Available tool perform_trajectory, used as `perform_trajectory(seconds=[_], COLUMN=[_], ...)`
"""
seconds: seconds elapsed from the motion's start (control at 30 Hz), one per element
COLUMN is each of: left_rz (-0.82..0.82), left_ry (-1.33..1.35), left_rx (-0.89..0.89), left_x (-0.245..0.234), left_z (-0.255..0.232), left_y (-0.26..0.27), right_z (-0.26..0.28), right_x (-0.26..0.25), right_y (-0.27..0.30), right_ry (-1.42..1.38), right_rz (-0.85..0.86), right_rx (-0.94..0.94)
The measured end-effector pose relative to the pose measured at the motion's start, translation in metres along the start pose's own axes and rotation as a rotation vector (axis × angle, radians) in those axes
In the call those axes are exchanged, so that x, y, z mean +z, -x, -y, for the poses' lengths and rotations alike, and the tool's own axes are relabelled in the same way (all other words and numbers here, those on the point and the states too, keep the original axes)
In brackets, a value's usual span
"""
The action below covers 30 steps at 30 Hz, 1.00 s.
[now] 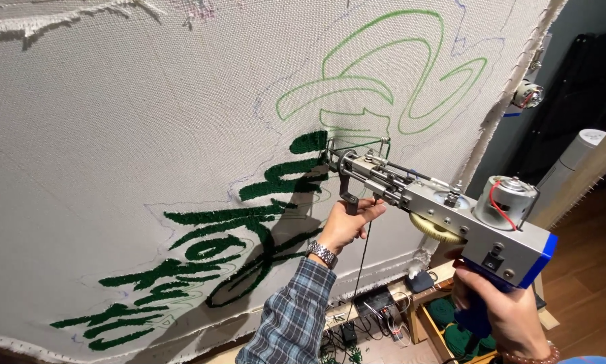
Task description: A person uses a tufting gun to fill in a green design on a canvas stretched over a vertical frame.
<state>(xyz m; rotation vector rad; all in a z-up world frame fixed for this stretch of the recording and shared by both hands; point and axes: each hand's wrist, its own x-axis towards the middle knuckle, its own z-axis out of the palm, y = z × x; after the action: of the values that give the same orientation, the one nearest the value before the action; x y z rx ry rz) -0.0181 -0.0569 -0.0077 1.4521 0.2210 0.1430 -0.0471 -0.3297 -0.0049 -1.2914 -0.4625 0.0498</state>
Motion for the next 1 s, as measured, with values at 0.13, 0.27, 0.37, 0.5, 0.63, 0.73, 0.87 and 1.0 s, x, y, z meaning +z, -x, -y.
perform_trajectory(seconds=[0.13, 0.27, 0.37, 0.5, 0.63, 0.73, 0.87, 1.0], left_rz=[-0.024, -0.048, -0.075, -0.131, -0.171, -0.223, -0.227, -0.192], left_ry=[-0.019, -0.022, 0.047, -0.071, -0.028, -0.077, -0.195, -0.119], left_rx=[-0.010, -0.026, -0.007, -0.009, -0.010, -0.065, -0.149, -0.048], left_x=[-0.001, -0.006, -0.012, -0.024, -0.042, -0.045, -0.044, -0.045], left_z=[-0.004, -0.002, -0.002, -0.008, 0.007, 0.004, -0.016, -0.014], left_y=[0.000, -0.009, -0.019, -0.029, -0.058, -0.058, -0.048, -0.054], right_z=[0.003, -0.001, -0.004, 0.003, 0.006, 0.007, 0.008, 0.012], right_x=[0.004, 0.010, 0.024, 0.045, 0.060, 0.068, 0.073, 0.074], right_y=[0.000, -0.003, -0.007, -0.016, -0.025, -0.024, -0.028, -0.032], right_ry=[0.027, 0.043, 0.102, 0.163, 0.382, 0.391, 0.365, 0.331], right_rz=[-0.018, -0.007, -0.093, -0.120, -0.114, -0.160, -0.187, -0.197], right_rx=[0.016, 0.019, 0.048, 0.137, 0.324, 0.241, 0.292, 0.283])
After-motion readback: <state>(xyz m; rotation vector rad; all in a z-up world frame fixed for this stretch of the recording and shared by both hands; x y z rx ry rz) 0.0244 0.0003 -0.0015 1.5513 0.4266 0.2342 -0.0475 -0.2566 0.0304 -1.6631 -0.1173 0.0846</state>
